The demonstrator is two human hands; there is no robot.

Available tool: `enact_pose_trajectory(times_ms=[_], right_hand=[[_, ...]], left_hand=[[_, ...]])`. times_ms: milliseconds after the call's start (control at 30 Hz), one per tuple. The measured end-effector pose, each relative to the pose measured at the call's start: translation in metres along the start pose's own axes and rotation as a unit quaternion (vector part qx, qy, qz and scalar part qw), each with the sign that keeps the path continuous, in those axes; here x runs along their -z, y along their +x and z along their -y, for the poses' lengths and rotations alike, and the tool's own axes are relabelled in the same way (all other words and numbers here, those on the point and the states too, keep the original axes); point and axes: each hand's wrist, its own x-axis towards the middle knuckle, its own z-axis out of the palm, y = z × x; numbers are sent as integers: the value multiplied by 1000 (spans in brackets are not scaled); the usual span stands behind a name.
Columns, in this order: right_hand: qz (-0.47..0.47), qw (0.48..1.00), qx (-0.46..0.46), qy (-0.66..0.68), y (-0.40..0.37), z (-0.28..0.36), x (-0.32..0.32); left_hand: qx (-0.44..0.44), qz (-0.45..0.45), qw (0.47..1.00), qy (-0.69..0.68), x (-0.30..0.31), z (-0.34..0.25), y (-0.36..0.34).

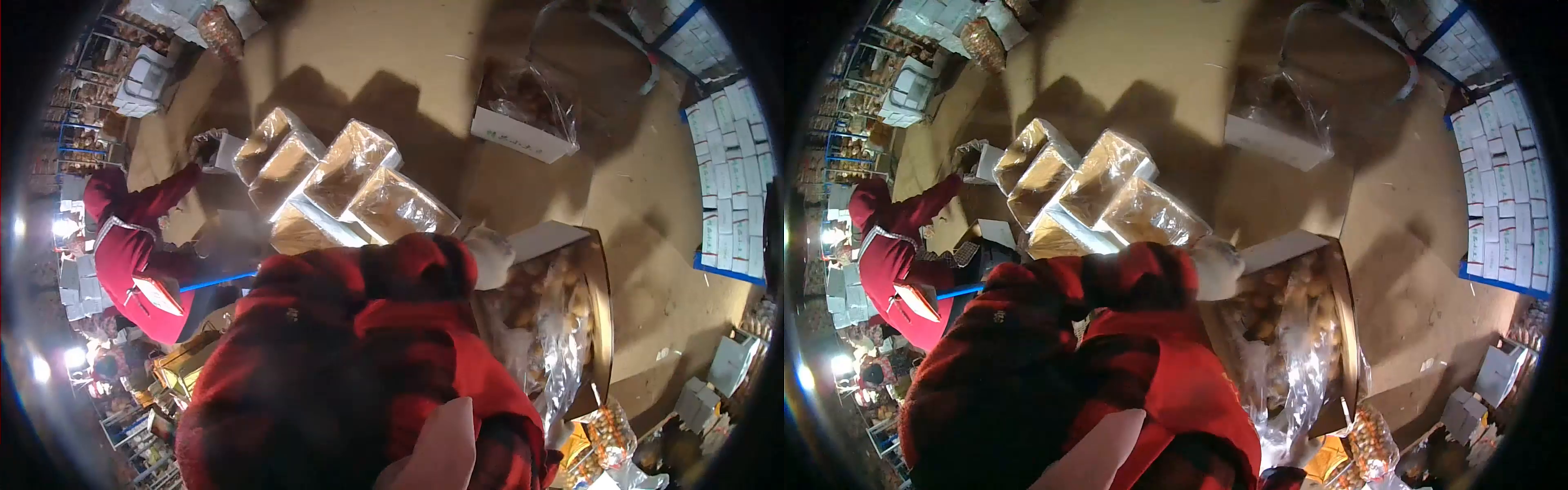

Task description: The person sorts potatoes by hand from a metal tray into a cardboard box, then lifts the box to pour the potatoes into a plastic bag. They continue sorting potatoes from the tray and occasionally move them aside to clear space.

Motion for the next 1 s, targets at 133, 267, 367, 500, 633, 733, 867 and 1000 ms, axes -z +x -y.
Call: enact_pose_trajectory(times_ms=[133,267,367,500,633,733,867,1000], right_hand=[[23,991,-99,88,1,22,1],[-36,990,-92,99,37,26,1],[-12,972,-131,194,51,25,-8],[13,974,-112,195,81,11,1],[2,975,-101,197,84,45,0],[-1,978,-132,164,104,28,-14],[5,954,-162,252,117,41,-20],[14,954,-168,247,139,94,-18]], left_hand=[[-76,23,993,86,-2,-17,47],[-116,-10,985,125,-4,-34,84],[-141,13,977,158,24,-61,90],[-116,-25,982,144,30,-86,118],[-122,10,977,173,43,-91,127],[-111,-41,984,130,44,-78,139],[-114,48,977,175,66,-67,162],[-59,112,986,108,99,-54,204]])
